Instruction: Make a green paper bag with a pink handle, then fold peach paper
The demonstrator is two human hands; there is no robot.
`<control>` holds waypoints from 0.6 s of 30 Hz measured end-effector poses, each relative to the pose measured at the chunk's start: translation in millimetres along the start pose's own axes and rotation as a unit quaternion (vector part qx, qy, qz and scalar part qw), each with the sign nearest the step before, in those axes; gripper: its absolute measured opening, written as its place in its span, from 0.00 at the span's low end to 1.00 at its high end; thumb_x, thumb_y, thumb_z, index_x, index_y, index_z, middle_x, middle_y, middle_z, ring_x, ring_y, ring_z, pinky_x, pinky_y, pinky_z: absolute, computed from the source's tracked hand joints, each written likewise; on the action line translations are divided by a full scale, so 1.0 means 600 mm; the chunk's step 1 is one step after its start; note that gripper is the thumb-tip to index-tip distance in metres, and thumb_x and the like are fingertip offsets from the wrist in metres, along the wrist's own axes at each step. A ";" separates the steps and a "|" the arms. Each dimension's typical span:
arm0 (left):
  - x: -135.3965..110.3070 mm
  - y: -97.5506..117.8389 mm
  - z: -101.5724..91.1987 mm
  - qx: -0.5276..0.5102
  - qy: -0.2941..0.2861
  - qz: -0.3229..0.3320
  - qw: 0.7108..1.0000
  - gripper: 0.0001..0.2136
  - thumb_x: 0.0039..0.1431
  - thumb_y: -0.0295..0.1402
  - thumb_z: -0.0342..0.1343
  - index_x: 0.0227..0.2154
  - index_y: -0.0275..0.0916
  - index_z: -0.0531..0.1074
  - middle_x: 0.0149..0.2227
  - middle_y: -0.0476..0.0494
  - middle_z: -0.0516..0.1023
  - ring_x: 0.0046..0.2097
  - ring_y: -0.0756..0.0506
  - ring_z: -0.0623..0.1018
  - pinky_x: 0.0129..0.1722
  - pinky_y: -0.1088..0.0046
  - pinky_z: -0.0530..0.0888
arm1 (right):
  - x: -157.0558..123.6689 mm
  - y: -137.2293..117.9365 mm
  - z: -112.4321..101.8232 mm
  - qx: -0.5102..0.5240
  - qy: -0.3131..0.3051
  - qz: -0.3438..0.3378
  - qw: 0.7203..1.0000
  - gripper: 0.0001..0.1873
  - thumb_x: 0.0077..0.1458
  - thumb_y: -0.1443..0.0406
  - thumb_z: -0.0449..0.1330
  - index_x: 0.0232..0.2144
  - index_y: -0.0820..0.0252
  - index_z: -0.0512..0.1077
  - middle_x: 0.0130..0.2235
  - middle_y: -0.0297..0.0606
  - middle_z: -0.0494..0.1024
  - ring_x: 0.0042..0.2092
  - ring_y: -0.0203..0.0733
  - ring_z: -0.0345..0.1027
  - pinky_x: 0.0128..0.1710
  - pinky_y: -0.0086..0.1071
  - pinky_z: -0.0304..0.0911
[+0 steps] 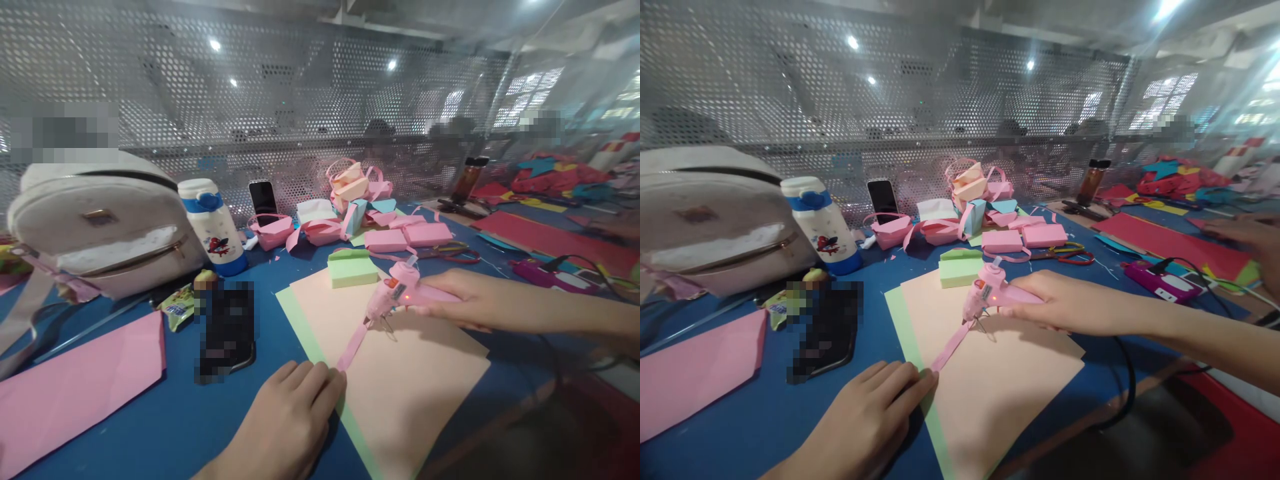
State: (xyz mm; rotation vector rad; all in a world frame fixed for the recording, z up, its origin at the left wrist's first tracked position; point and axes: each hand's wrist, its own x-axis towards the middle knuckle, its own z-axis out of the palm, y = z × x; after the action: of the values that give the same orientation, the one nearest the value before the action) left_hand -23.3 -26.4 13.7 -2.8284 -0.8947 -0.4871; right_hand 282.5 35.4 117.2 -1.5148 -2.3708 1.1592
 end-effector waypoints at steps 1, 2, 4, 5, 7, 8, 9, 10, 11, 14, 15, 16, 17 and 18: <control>0.000 0.001 0.000 0.000 0.000 0.000 1.000 0.14 0.65 0.21 0.41 0.49 0.34 0.67 0.34 0.43 0.74 0.29 0.41 0.72 0.26 0.65 0.68 | -0.001 -0.003 0.001 -0.003 0.001 -0.002 1.000 0.26 0.62 0.43 0.54 0.29 0.60 0.69 0.19 0.28 0.64 0.20 0.33 0.56 0.20 0.27 0.48; 0.000 0.001 0.000 0.001 0.000 0.001 1.000 0.14 0.65 0.21 0.41 0.49 0.34 0.67 0.34 0.43 0.74 0.29 0.41 0.72 0.26 0.65 0.68 | -0.002 -0.006 0.001 -0.006 0.004 -0.005 1.000 0.25 0.62 0.44 0.55 0.29 0.60 0.69 0.19 0.27 0.64 0.20 0.33 0.56 0.20 0.27 0.48; 0.001 0.002 -0.001 0.000 0.002 0.002 1.000 0.14 0.66 0.21 0.40 0.48 0.34 0.67 0.34 0.43 0.74 0.29 0.41 0.72 0.26 0.65 0.68 | -0.003 -0.012 0.003 -0.014 0.008 -0.009 1.000 0.24 0.62 0.45 0.55 0.29 0.60 0.70 0.19 0.27 0.64 0.21 0.33 0.55 0.21 0.27 0.48; 0.001 0.002 -0.002 0.000 0.002 0.003 1.000 0.14 0.66 0.21 0.40 0.48 0.35 0.67 0.34 0.43 0.74 0.29 0.41 0.72 0.26 0.65 0.68 | -0.004 -0.015 0.003 -0.016 0.008 -0.012 1.000 0.24 0.62 0.46 0.55 0.30 0.60 0.70 0.21 0.28 0.65 0.22 0.33 0.56 0.21 0.27 0.49; 0.001 0.002 -0.003 -0.004 0.001 0.004 1.000 0.14 0.66 0.21 0.40 0.48 0.35 0.67 0.34 0.43 0.74 0.29 0.42 0.72 0.26 0.65 0.68 | -0.004 -0.018 0.005 -0.022 0.008 -0.017 1.000 0.24 0.62 0.45 0.55 0.31 0.60 0.71 0.24 0.30 0.68 0.24 0.34 0.58 0.22 0.27 0.50; 0.001 0.002 -0.003 -0.004 0.001 0.003 1.000 0.14 0.65 0.21 0.40 0.48 0.35 0.67 0.34 0.43 0.74 0.29 0.42 0.72 0.26 0.65 0.68 | -0.004 -0.018 0.006 -0.025 0.009 -0.017 0.999 0.25 0.62 0.45 0.55 0.31 0.61 0.72 0.25 0.31 0.69 0.26 0.35 0.59 0.23 0.27 0.51; 0.001 0.002 -0.003 -0.004 -0.001 0.002 1.000 0.14 0.65 0.21 0.41 0.49 0.35 0.67 0.34 0.43 0.74 0.29 0.42 0.72 0.26 0.65 0.69 | -0.003 -0.018 0.007 -0.030 0.012 -0.016 0.999 0.25 0.62 0.44 0.55 0.31 0.61 0.72 0.27 0.32 0.70 0.27 0.36 0.60 0.23 0.27 0.51; 0.001 0.002 -0.003 -0.004 -0.005 0.001 1.000 0.14 0.65 0.21 0.41 0.49 0.35 0.67 0.34 0.43 0.74 0.29 0.41 0.72 0.26 0.65 0.69 | -0.002 -0.018 0.008 -0.035 0.014 -0.016 0.999 0.26 0.61 0.44 0.55 0.31 0.61 0.73 0.28 0.33 0.71 0.28 0.37 0.61 0.24 0.28 0.51; 0.001 0.002 -0.002 -0.005 -0.011 -0.001 1.000 0.14 0.64 0.21 0.42 0.49 0.35 0.67 0.34 0.44 0.74 0.30 0.41 0.72 0.27 0.64 0.69 | -0.001 -0.018 0.009 -0.039 0.014 -0.016 0.999 0.27 0.61 0.43 0.55 0.31 0.61 0.73 0.29 0.34 0.71 0.29 0.38 0.61 0.25 0.28 0.52; -0.001 0.001 0.000 -0.012 -0.027 -0.006 1.000 0.14 0.64 0.21 0.43 0.49 0.36 0.67 0.35 0.44 0.74 0.31 0.41 0.73 0.28 0.64 0.70 | 0.001 -0.021 0.013 -0.047 0.009 -0.019 0.999 0.26 0.61 0.43 0.55 0.33 0.60 0.74 0.32 0.34 0.72 0.32 0.41 0.63 0.27 0.28 0.54; -0.002 0.001 0.000 -0.014 -0.028 -0.007 0.999 0.14 0.64 0.21 0.43 0.49 0.36 0.67 0.36 0.44 0.74 0.31 0.41 0.73 0.28 0.63 0.70 | 0.001 -0.023 0.014 -0.048 0.008 -0.020 0.999 0.26 0.60 0.43 0.55 0.34 0.60 0.75 0.33 0.34 0.73 0.33 0.41 0.63 0.28 0.28 0.55; -0.003 0.001 0.000 -0.015 -0.028 -0.007 0.999 0.14 0.64 0.21 0.43 0.49 0.36 0.67 0.36 0.44 0.74 0.31 0.41 0.72 0.28 0.63 0.69 | 0.001 -0.026 0.016 -0.047 0.007 -0.022 0.999 0.25 0.60 0.44 0.56 0.35 0.59 0.75 0.34 0.34 0.74 0.34 0.42 0.64 0.29 0.29 0.55; -0.003 0.001 0.000 -0.015 -0.026 -0.007 1.000 0.14 0.65 0.21 0.43 0.49 0.36 0.67 0.35 0.44 0.74 0.31 0.41 0.72 0.27 0.63 0.69 | 0.001 -0.029 0.017 -0.044 0.005 -0.024 0.999 0.24 0.60 0.44 0.56 0.36 0.59 0.76 0.34 0.34 0.74 0.35 0.43 0.64 0.29 0.29 0.56; -0.004 0.001 0.000 -0.013 -0.026 -0.007 1.000 0.14 0.65 0.21 0.43 0.49 0.36 0.67 0.35 0.44 0.74 0.30 0.41 0.72 0.27 0.63 0.69 | 0.001 -0.032 0.018 -0.041 0.002 -0.028 0.999 0.23 0.61 0.45 0.56 0.36 0.59 0.76 0.34 0.35 0.75 0.35 0.43 0.65 0.30 0.29 0.56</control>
State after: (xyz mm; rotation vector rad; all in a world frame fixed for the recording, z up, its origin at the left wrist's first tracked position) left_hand -24.8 -27.8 12.8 -2.8731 -0.9234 -0.4332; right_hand 263.2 26.0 121.9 -1.4622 -2.4706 1.0587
